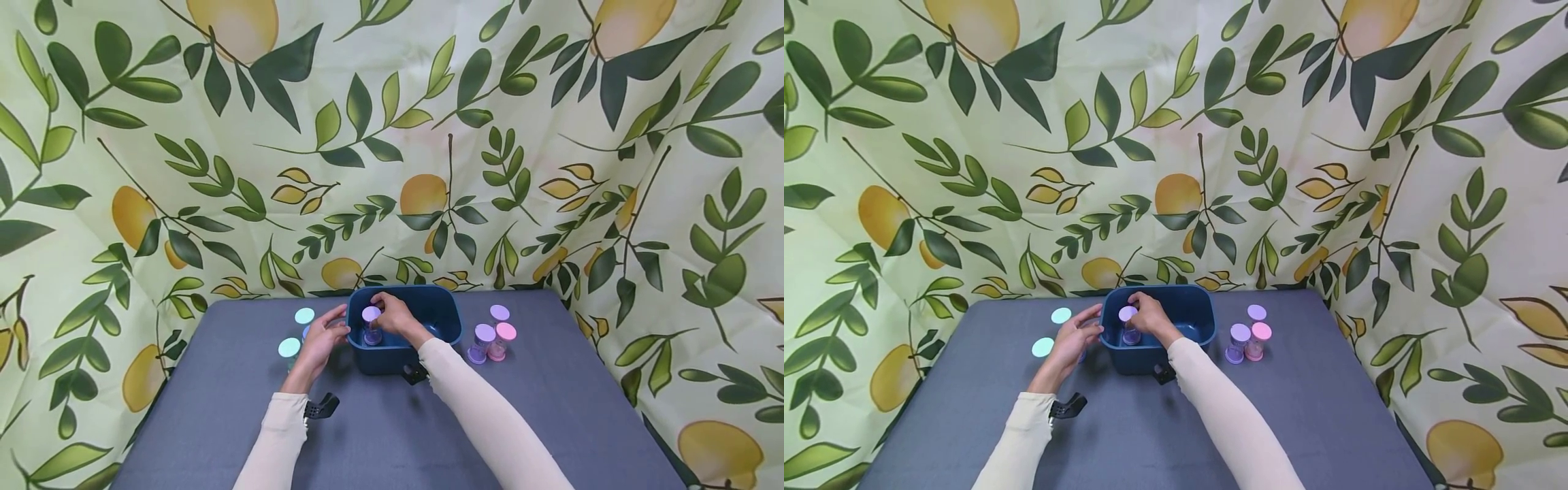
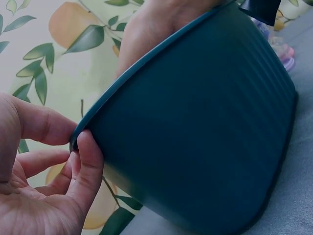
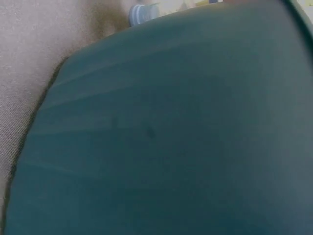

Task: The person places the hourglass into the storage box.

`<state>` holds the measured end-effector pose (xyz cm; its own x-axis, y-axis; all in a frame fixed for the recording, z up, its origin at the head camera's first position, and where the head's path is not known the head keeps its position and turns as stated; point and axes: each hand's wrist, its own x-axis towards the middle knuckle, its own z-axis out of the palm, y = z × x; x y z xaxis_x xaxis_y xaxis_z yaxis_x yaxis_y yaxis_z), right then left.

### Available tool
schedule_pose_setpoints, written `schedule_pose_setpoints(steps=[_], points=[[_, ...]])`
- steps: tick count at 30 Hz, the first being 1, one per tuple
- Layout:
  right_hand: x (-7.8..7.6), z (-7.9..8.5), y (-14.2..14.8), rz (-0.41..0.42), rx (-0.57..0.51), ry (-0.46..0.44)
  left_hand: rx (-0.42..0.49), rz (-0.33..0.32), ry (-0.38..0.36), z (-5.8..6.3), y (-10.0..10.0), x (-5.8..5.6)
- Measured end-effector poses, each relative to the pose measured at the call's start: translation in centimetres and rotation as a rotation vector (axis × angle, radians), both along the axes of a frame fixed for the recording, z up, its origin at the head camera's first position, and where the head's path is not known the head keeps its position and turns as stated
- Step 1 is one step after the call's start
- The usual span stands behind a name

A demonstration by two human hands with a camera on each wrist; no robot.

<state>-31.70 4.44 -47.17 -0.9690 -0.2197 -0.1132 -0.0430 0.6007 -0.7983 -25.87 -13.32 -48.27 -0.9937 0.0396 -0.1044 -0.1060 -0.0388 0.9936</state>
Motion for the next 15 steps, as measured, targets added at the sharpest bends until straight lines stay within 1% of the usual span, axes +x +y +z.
schedule_pose_setpoints(steps=[5,15], points=[[0.3,0.5,0.7,0.009,-0.015,0.016,-0.006,0.009,-0.01,-0.2,-0.1,0.0],[1.5,2.2,2.7,0.009,-0.07,0.089,-0.004,0.013,-0.002,0.2,0.1,0.2]])
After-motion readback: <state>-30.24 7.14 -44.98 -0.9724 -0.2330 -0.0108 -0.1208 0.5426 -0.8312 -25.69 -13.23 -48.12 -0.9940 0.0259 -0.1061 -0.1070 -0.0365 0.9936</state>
